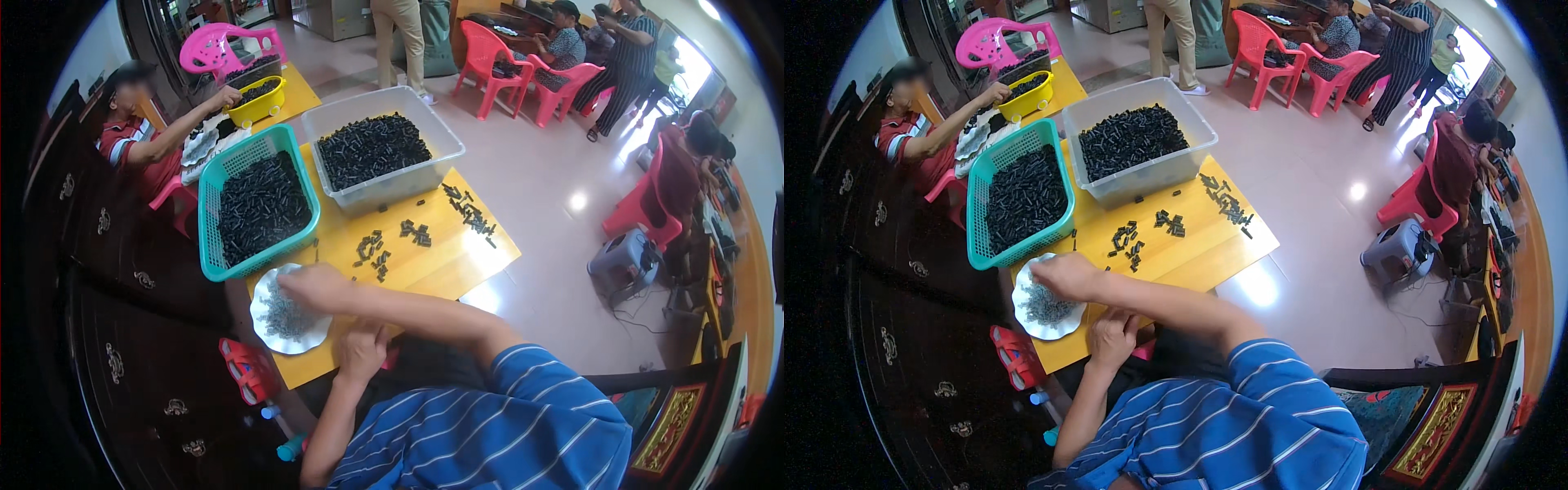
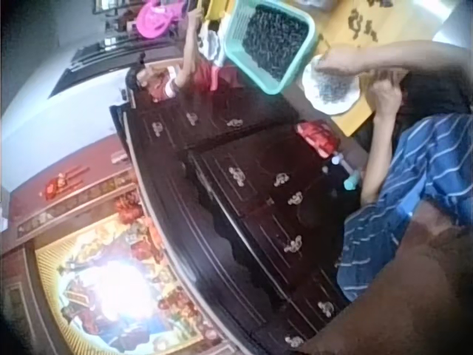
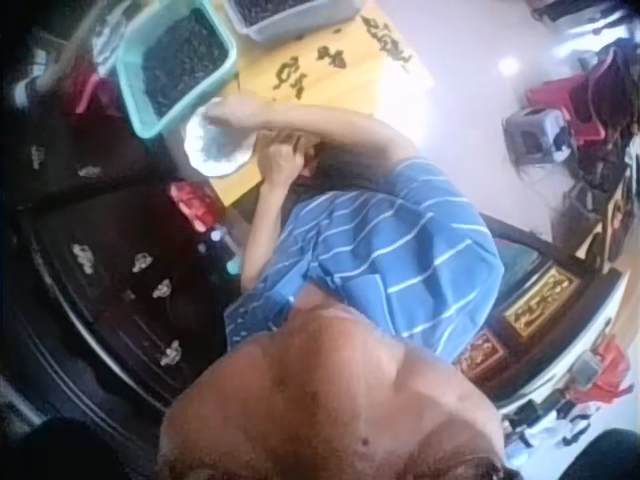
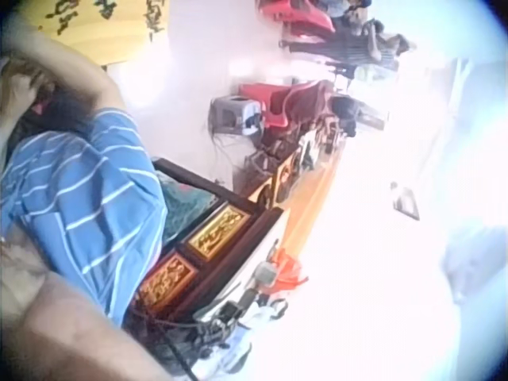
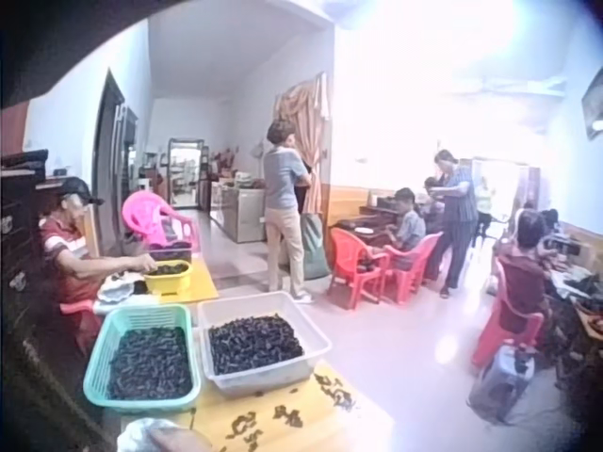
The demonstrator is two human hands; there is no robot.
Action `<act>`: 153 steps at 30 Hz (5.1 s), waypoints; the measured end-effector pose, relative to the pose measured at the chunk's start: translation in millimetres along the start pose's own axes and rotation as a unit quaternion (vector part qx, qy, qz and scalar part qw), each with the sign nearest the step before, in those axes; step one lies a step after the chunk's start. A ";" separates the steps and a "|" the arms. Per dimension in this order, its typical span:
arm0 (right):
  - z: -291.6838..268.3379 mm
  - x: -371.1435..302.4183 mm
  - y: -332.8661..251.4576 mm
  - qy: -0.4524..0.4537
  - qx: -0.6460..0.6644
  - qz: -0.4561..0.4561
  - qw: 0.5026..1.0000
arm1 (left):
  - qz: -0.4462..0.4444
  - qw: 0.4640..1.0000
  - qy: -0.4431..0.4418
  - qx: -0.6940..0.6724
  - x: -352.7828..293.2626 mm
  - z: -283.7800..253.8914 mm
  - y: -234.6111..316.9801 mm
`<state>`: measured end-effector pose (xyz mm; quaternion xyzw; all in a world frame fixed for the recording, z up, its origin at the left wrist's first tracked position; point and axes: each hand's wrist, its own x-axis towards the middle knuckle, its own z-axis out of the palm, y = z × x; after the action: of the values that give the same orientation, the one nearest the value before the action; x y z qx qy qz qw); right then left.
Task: The person assembles small components by picking up plastic parts and metal pins from the table and inserting the pins into the plastic parts by hand.
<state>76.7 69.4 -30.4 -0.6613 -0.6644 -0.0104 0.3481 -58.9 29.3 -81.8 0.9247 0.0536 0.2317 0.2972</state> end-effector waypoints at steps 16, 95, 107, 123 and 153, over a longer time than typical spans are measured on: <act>-71.9 -136.9 109.7 0.205 -0.071 0.276 0.936 | 0.004 1.000 0.016 0.009 2.8 -1.7 6.4; -72.8 -164.3 81.7 0.406 0.410 0.296 0.761 | 0.122 0.992 -0.012 0.009 88.3 56.7 14.0; -94.4 -166.8 45.9 0.395 0.438 0.334 0.735 | 0.146 0.989 -0.011 0.026 80.8 63.0 5.3; -74.6 -172.2 44.8 0.379 0.500 0.302 0.717 | 0.159 0.987 -0.009 0.033 74.7 63.8 4.0; -105.1 -189.8 50.0 0.457 0.604 0.290 0.585 | -0.023 0.994 0.070 0.082 77.2 27.5 -4.2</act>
<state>145.9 -139.6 -63.5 -0.3645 -0.0434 0.1941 0.9097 22.4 36.5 -73.2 0.9259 0.1144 0.2837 0.2216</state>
